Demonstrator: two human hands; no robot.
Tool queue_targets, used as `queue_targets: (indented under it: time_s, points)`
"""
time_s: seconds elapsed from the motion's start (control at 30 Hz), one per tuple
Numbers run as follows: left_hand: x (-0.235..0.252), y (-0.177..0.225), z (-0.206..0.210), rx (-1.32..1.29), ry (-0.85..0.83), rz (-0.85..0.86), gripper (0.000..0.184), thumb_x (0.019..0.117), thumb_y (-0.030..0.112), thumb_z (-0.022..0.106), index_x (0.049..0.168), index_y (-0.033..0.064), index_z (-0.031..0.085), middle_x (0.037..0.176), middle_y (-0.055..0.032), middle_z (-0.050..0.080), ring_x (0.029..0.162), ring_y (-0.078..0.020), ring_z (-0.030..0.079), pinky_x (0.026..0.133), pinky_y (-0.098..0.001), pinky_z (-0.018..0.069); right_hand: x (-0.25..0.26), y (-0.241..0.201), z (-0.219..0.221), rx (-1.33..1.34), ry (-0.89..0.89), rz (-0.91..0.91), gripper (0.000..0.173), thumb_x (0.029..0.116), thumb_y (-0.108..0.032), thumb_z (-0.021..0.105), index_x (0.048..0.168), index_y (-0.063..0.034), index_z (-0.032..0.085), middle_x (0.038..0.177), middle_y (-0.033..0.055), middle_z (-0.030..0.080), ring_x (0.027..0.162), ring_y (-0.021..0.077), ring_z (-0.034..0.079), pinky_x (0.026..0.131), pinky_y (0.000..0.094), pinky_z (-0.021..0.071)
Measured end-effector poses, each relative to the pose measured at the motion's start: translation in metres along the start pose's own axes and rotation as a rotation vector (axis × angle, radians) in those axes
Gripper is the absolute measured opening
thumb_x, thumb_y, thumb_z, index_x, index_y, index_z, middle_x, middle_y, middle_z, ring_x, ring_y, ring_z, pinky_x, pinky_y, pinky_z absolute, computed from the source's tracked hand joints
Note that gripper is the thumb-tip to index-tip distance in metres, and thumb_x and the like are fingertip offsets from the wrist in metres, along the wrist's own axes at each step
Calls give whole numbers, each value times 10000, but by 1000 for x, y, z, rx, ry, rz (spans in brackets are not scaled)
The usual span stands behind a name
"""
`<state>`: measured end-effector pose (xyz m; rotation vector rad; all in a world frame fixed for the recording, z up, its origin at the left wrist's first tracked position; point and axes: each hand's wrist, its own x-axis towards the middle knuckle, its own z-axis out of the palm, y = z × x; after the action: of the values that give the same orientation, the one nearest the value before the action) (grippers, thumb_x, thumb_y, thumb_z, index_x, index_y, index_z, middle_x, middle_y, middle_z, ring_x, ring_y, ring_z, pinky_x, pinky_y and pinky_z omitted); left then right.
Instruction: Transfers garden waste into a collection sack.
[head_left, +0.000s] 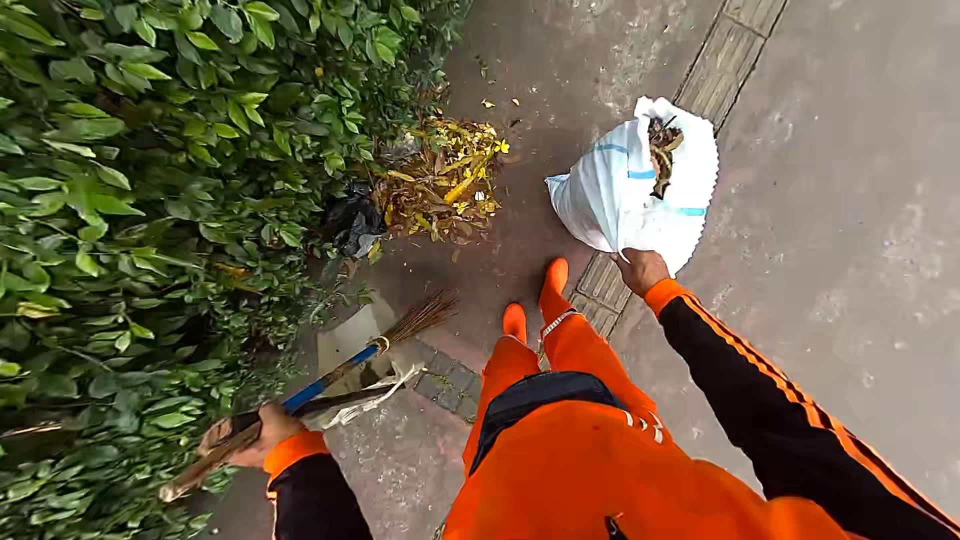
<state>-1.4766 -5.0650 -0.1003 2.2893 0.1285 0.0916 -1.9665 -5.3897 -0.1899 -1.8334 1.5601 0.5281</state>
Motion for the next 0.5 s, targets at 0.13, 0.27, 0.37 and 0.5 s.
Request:
queue_targets:
  time_s: [0.13, 0.27, 0.37, 0.5]
  points:
    - [3, -9, 54, -1, -5, -36, 786, 881, -6, 717, 1528, -100, 280, 1409, -271, 534, 1233, -240, 584, 1017, -310, 504, 10, 1, -19, -87, -48, -116, 520, 1099, -425, 444, 1115, 26, 702, 1031, 297, 720, 1051, 496, 691, 898, 699, 506]
    - [7, -43, 106, -21, -17, -181, 764, 875, 47, 757, 1522, -21, 356, 1376, -228, 589, 1220, -265, 617, 1036, -404, 515, 9, 6, -13, -104, -64, -114, 516, 1101, -388, 462, 1144, 67, 699, 1048, 343, 706, 1059, 537, 677, 913, 725, 485]
    - [19, -78, 132, -170, 0, -149, 687, 813, -2, 735, 1430, -5, 432, 1230, -172, 623, 1069, -205, 642, 912, -379, 561, 7, 3, -13, -127, -17, -108, 510, 1098, -368, 477, 1110, 89, 703, 1005, 354, 705, 1020, 554, 681, 893, 736, 484]
    - [43, -105, 140, -356, -74, -59, 560, 785, -45, 674, 1299, -14, 454, 1016, -79, 631, 843, -115, 640, 748, -313, 572, 1, -9, -20, -166, 17, -41, 502, 1101, -348, 484, 1106, 106, 697, 1023, 374, 694, 1040, 565, 670, 911, 745, 466]
